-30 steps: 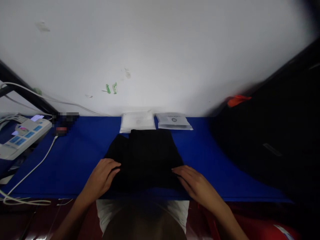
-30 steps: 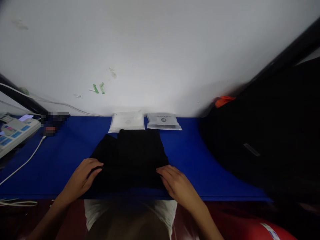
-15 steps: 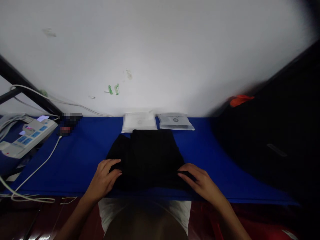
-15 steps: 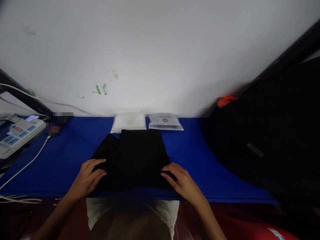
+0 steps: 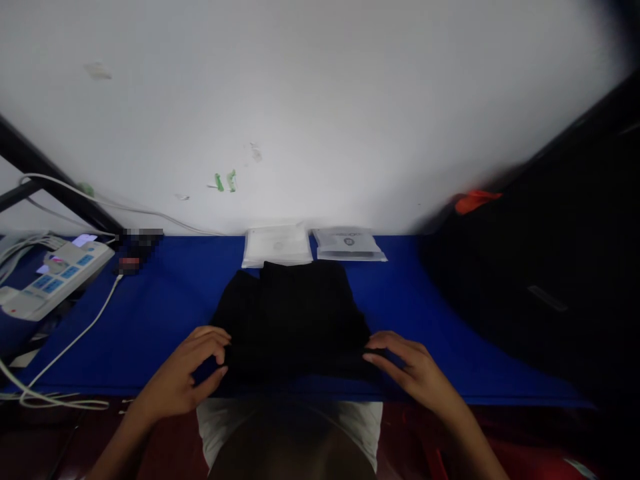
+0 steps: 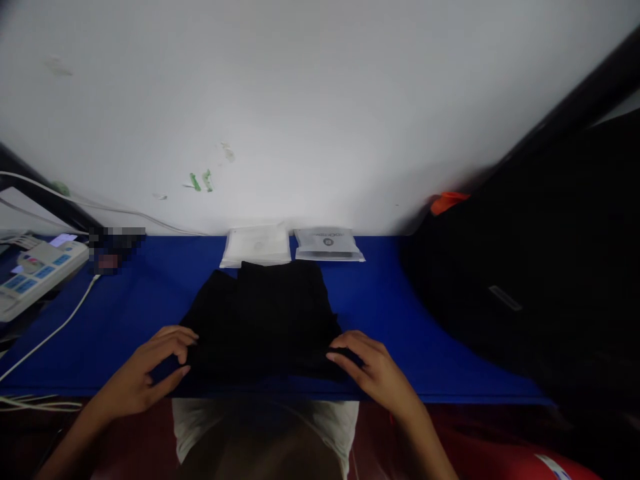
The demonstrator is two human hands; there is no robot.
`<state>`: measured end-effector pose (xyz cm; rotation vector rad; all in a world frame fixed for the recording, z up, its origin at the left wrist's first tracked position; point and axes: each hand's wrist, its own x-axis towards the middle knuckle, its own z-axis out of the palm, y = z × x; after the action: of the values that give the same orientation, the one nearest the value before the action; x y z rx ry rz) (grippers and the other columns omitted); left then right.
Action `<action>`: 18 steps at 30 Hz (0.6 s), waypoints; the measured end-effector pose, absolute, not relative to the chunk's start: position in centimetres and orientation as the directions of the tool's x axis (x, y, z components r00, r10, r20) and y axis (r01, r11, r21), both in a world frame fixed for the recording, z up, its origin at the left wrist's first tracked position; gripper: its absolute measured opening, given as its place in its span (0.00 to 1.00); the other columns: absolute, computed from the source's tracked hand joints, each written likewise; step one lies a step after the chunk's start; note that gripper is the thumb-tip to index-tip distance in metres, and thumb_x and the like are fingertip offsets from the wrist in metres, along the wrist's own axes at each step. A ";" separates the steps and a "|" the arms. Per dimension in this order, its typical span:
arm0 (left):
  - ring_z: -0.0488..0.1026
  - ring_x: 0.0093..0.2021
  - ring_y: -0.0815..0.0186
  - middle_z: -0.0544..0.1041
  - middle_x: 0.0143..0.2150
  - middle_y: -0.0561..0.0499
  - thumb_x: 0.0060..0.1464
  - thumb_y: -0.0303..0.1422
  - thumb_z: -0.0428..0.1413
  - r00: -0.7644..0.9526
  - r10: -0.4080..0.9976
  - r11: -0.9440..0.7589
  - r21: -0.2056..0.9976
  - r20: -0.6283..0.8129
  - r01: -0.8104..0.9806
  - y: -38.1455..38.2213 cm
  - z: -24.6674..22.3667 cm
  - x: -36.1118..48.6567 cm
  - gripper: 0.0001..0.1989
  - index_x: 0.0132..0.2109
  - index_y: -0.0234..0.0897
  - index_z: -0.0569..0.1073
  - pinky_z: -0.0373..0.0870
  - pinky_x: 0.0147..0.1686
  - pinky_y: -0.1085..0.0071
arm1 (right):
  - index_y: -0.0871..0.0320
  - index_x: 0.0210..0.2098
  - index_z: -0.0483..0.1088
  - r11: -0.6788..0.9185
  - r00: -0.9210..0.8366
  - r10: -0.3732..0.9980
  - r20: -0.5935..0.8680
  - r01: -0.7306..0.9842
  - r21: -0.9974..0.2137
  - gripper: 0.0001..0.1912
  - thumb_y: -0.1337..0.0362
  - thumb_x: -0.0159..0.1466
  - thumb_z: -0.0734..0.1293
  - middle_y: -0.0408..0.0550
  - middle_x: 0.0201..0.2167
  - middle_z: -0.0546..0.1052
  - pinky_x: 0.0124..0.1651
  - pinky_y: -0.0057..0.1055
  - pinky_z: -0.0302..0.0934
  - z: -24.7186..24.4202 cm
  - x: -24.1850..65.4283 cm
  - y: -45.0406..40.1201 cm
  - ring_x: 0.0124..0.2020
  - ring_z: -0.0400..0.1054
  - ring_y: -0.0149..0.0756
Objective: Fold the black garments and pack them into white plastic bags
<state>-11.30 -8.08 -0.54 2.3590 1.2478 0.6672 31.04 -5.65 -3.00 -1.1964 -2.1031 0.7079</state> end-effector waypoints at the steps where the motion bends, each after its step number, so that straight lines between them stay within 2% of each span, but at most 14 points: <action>1: 0.73 0.48 0.61 0.76 0.43 0.47 0.59 0.29 0.53 0.470 0.849 -0.519 0.548 0.241 0.656 -7.7 -0.6 -11.3 0.02 0.37 0.40 0.68 0.72 0.46 0.65 | 0.51 0.38 0.73 0.447 -0.404 0.882 0.242 0.558 -0.699 0.06 0.58 0.67 0.65 0.45 0.33 0.79 0.38 0.33 0.71 -2.9 31.0 -5.4 0.35 0.76 0.38; 4: 0.75 0.37 0.65 0.75 0.34 0.51 0.61 0.34 0.51 0.364 0.889 -0.457 0.532 0.277 0.713 -5.7 -1.2 -11.0 0.04 0.37 0.41 0.67 0.72 0.36 0.70 | 0.52 0.39 0.73 0.449 -0.367 0.890 0.271 0.598 -0.664 0.08 0.57 0.68 0.64 0.45 0.33 0.80 0.36 0.33 0.71 -2.8 30.5 -3.6 0.34 0.76 0.39; 6: 0.74 0.33 0.65 0.74 0.32 0.53 0.62 0.36 0.50 0.287 0.915 -0.396 0.498 0.282 0.772 -3.5 -1.5 -10.5 0.06 0.38 0.41 0.68 0.71 0.33 0.70 | 0.52 0.40 0.73 0.448 -0.325 0.894 0.309 0.642 -0.622 0.10 0.56 0.68 0.63 0.46 0.35 0.80 0.38 0.35 0.72 -3.0 30.0 -1.5 0.35 0.76 0.40; 8: 0.76 0.35 0.62 0.76 0.36 0.51 0.60 0.36 0.50 0.249 0.934 -0.342 0.442 0.256 0.829 -1.0 -1.6 -9.9 0.08 0.45 0.41 0.68 0.71 0.36 0.67 | 0.54 0.43 0.71 0.436 -0.304 0.899 0.317 0.697 -0.569 0.11 0.56 0.68 0.62 0.48 0.37 0.79 0.40 0.38 0.72 -3.3 29.5 1.0 0.37 0.76 0.42; 10: 0.75 0.40 0.59 0.76 0.39 0.49 0.58 0.33 0.52 0.285 0.928 -0.358 0.364 0.238 0.860 1.3 -1.6 -9.0 0.14 0.51 0.39 0.67 0.72 0.39 0.63 | 0.55 0.46 0.70 0.433 -0.320 0.897 0.304 0.769 -0.469 0.12 0.57 0.68 0.62 0.52 0.40 0.78 0.44 0.42 0.71 -3.6 29.0 3.4 0.41 0.75 0.46; 14: 0.72 0.47 0.56 0.74 0.46 0.44 0.59 0.33 0.52 0.346 0.900 -0.416 0.288 0.263 0.863 5.1 -1.5 -6.9 0.15 0.53 0.36 0.69 0.71 0.46 0.60 | 0.58 0.55 0.65 0.463 -0.369 0.866 0.336 0.847 -0.262 0.17 0.61 0.67 0.61 0.59 0.51 0.72 0.54 0.48 0.66 -3.9 27.8 6.9 0.54 0.67 0.51; 16: 0.72 0.47 0.56 0.73 0.47 0.43 0.59 0.34 0.54 0.368 0.898 -0.427 0.282 0.241 0.859 6.5 -1.8 -5.9 0.16 0.53 0.36 0.70 0.71 0.45 0.61 | 0.59 0.57 0.64 0.476 -0.396 0.853 0.339 0.856 -0.200 0.19 0.64 0.67 0.61 0.60 0.52 0.71 0.55 0.47 0.65 -3.9 27.3 8.0 0.54 0.66 0.51; 18: 0.72 0.46 0.56 0.72 0.47 0.44 0.58 0.33 0.56 0.398 0.892 -0.446 0.289 0.212 0.847 7.4 -2.0 -5.1 0.14 0.51 0.37 0.71 0.71 0.44 0.62 | 0.59 0.54 0.67 0.480 -0.417 0.853 0.315 0.863 -0.158 0.17 0.67 0.66 0.61 0.59 0.47 0.73 0.53 0.46 0.65 -3.9 26.9 8.7 0.51 0.67 0.50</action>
<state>-5.07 7.43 -2.02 2.5116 1.5725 0.5108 26.94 8.73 -3.86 -1.4414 -2.3800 -0.0401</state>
